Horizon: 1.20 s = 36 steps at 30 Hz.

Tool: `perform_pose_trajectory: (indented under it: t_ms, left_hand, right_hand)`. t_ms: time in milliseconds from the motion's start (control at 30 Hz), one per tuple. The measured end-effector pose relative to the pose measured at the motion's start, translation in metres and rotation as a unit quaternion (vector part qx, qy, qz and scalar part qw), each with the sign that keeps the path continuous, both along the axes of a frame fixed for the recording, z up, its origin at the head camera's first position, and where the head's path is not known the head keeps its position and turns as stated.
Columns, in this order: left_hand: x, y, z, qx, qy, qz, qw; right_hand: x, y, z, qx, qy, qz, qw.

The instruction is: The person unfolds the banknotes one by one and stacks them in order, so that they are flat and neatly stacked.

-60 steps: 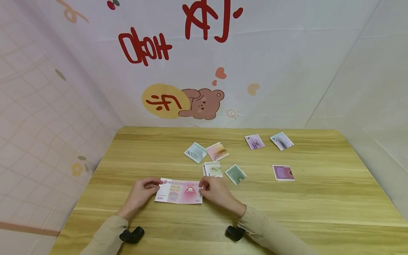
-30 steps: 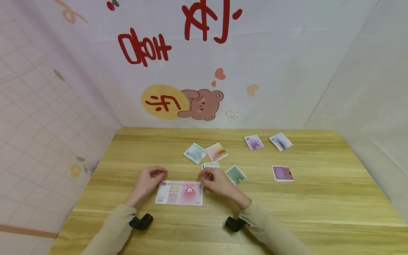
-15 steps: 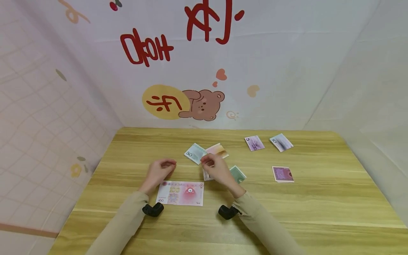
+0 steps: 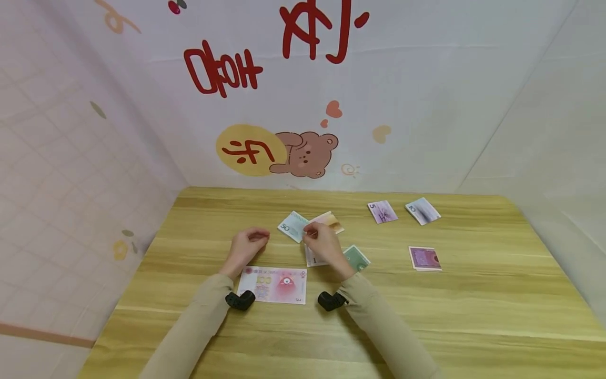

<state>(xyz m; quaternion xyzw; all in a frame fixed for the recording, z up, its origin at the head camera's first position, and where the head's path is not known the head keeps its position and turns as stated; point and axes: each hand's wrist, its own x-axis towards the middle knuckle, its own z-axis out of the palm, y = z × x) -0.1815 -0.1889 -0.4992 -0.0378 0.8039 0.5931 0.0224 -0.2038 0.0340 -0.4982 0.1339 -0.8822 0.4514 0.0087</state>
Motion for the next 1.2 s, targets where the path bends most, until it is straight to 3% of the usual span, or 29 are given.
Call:
perform_pose_trajectory:
  t_ms: [233, 333, 533, 767, 1100, 1200]
  left_hand:
    - [-0.011, 0.012, 0.001, -0.061, 0.028, 0.002, 0.9977]
    - [-0.017, 0.017, 0.0, -0.067, 0.029, 0.001, 0.9973]
    - [-0.026, 0.024, 0.003, -0.035, -0.006, -0.005, 0.9994]
    - [-0.03, 0.027, 0.01, -0.006, -0.05, -0.025, 0.9984]
    - [-0.033, 0.025, 0.015, -0.007, -0.076, -0.072, 0.9945]
    - [-0.033, 0.028, 0.014, 0.034, -0.084, -0.073, 0.9932]
  right_hand:
    - [-0.005, -0.004, -0.01, 0.02, -0.014, -0.048, 0.9986]
    - [-0.007, -0.007, -0.013, 0.025, -0.019, -0.059, 0.9977]
    - [-0.007, -0.01, -0.014, 0.033, -0.009, -0.077, 0.9964]
    - [-0.006, -0.012, -0.011, 0.066, -0.012, -0.107, 0.992]
    - [-0.006, -0.012, -0.016, 0.085, 0.009, -0.099, 0.9914]
    - [-0.006, -0.012, -0.017, 0.09, 0.014, -0.096, 0.9913]
